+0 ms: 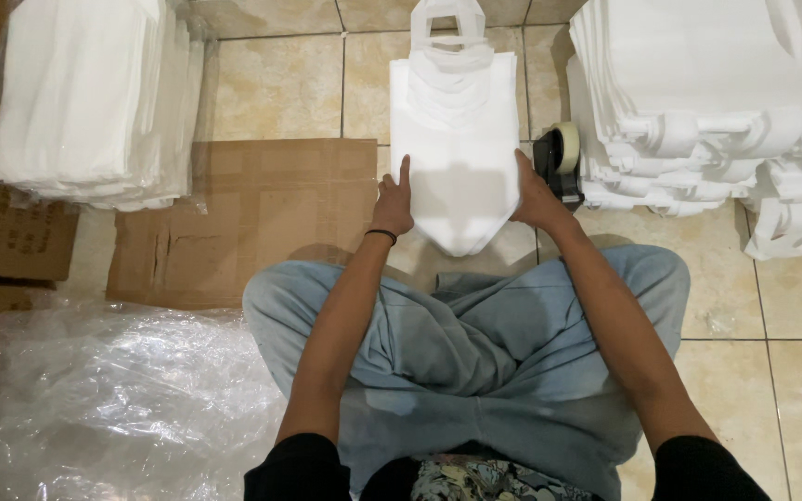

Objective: The person sits on the floor and packs white folded garments into clear plastic bags. They use a tape dispenser to seal the bags and place the finished packages into a cardboard box. The person also handles a stack of white tote bags, folding them and placing them into a bag.

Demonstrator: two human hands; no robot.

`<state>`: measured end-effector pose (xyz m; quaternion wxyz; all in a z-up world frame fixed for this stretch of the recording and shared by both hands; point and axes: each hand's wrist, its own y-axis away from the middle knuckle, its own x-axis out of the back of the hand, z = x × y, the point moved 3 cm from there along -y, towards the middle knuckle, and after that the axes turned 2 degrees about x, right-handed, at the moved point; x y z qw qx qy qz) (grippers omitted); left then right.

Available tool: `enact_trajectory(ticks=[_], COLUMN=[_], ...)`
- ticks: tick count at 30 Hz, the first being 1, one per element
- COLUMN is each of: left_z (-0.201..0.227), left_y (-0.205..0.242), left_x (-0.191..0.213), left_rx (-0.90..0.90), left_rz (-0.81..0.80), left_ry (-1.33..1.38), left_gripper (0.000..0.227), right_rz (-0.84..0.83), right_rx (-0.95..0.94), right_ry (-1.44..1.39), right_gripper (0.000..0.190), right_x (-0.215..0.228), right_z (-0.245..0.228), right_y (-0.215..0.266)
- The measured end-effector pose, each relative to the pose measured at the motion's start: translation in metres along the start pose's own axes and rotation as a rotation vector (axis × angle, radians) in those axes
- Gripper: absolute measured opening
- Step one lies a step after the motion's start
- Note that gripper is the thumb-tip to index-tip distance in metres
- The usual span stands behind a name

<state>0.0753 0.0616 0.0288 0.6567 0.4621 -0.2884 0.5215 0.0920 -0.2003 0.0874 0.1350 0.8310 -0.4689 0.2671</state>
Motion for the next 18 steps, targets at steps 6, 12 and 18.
enact_trajectory(ticks=[6, 12, 18], left_z=[0.004, 0.049, 0.029], left_y=[0.004, 0.047, 0.004], left_x=[0.01, 0.018, -0.038], left_rx=[0.051, -0.287, -0.325], left_rz=[-0.081, -0.098, -0.2], left_ry=[-0.093, -0.393, -0.28], left_gripper=[0.126, 0.099, 0.055], right_rz=[-0.042, -0.175, -0.061], right_rx=[-0.197, -0.209, 0.022], right_ry=[0.036, 0.389, 0.301], right_gripper=[0.14, 0.131, 0.049], right_x=[0.0, -0.017, -0.023], right_z=[-0.008, 0.038, 0.016], right_y=[0.002, 0.024, 0.01])
